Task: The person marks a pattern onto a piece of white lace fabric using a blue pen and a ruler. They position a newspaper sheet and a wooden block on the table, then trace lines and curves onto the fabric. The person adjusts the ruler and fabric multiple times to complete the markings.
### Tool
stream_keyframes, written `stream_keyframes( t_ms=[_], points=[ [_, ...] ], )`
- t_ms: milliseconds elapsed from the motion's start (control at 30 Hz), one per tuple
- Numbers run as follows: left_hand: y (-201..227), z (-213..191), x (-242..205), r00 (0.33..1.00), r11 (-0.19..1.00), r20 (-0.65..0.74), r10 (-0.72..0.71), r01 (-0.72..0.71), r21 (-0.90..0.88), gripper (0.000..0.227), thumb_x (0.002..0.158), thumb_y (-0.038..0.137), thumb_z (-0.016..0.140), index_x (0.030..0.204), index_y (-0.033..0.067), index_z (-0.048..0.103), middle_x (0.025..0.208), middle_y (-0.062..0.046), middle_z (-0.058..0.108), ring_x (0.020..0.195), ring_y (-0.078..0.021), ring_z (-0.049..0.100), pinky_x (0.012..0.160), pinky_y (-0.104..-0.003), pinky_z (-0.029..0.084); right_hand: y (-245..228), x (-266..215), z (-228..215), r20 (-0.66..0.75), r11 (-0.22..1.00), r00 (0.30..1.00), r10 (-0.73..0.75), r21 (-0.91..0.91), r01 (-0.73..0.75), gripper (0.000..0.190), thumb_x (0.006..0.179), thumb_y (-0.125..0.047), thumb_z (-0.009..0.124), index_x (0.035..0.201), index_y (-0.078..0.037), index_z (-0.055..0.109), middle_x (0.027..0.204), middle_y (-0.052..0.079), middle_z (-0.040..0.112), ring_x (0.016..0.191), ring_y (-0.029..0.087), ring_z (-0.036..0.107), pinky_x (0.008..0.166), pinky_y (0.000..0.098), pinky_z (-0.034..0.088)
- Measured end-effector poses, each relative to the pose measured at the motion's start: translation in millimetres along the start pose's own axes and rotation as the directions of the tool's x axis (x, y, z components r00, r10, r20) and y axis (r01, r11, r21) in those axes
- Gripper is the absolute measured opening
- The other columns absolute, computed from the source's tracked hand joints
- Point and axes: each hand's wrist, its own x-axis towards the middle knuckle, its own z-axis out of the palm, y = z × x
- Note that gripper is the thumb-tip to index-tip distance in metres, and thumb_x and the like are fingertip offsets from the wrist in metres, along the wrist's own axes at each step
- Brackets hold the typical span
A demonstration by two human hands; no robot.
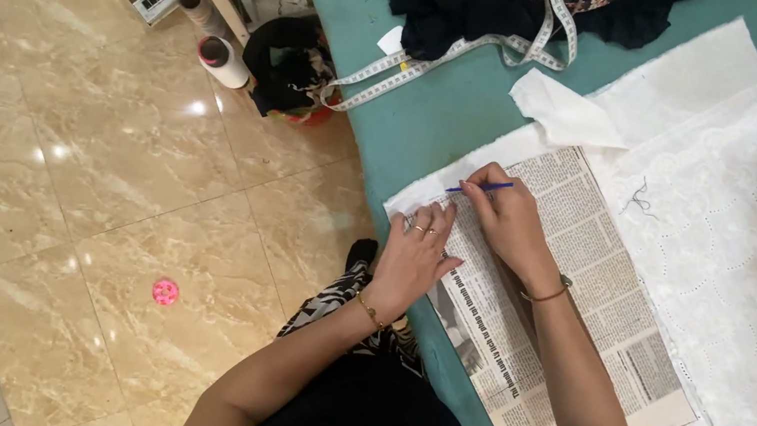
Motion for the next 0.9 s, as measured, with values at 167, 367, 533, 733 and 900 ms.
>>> stream_keyframes(
  t_ms=[167, 367, 533, 733, 900],
  points=[
    [-3, -3, 4, 1.000, 1.000, -0.002, 0.010, -0.010, 0.000, 0.086, 0.095, 0.065, 0.048, 0.153, 0.0007, 0.041, 0.134, -0.011, 0.052, 0.122, -0.0243, 0.047, 0.098, -0.049, 0.041, -5, 0, 0, 0.045, 0.998, 0.998, 0.044, 0.046, -0.046, 0.018, 0.098, -0.022, 0.065, 0.099, -0.003, 0.065, 0.084, 0.013, 0.070, 0.074, 0.029, 0.066, 0.067, 0.0385, 0.051],
    [-4, -4, 12, 1.000, 1.000, 0.022, 0.015, -0.015, 0.000, 0.087, 0.095, 0.066, 0.048, 0.152, 0.0006, 0.042, 0.127, -0.008, 0.055, 0.116, -0.0233, 0.049, 0.092, -0.045, 0.042, 9, 3, -10, 0.050, 0.999, 0.999, -0.013, -0.052, 0.015, 0.017, 0.101, -0.018, 0.065, 0.099, -0.002, 0.064, 0.085, 0.015, 0.070, 0.077, 0.030, 0.066, 0.071, 0.0385, 0.051],
    [-3, -2, 21, 0.999, 0.999, 0.035, 0.008, -0.006, -0.039, 0.088, 0.094, 0.065, 0.051, 0.153, 0.0009, 0.041, 0.118, -0.005, 0.055, 0.110, -0.0218, 0.051, 0.084, -0.040, 0.044, 12, 7, -26, -0.027, 0.993, 0.993, 0.117, -0.013, -0.118, 0.018, 0.101, -0.021, 0.063, 0.100, -0.003, 0.065, 0.084, 0.013, 0.072, 0.079, 0.027, 0.071, 0.072, 0.0376, 0.052],
    [-1, 4, 27, 1.000, 0.994, 0.007, -0.006, 0.007, -0.114, 0.089, 0.091, 0.063, 0.056, 0.153, 0.0011, 0.040, 0.115, -0.004, 0.055, 0.106, -0.0217, 0.054, 0.076, -0.038, 0.046, 22, 4, -17, -0.012, 1.000, 1.000, 0.025, -0.011, -0.026, 0.017, 0.101, -0.019, 0.064, 0.101, -0.002, 0.064, 0.087, 0.014, 0.071, 0.079, 0.029, 0.069, 0.072, 0.0380, 0.052],
    [1, 11, 31, 1.000, 0.994, 0.016, -0.003, 0.005, -0.110, 0.089, 0.091, 0.062, 0.058, 0.154, 0.0016, 0.039, 0.117, -0.005, 0.055, 0.106, -0.0225, 0.055, 0.073, -0.038, 0.047, 21, 9, -34, -0.058, 0.990, 0.988, 0.142, 0.019, -0.141, 0.018, 0.102, -0.021, 0.063, 0.100, -0.003, 0.064, 0.086, 0.012, 0.073, 0.080, 0.026, 0.071, 0.073, 0.0372, 0.053]
  ],
)
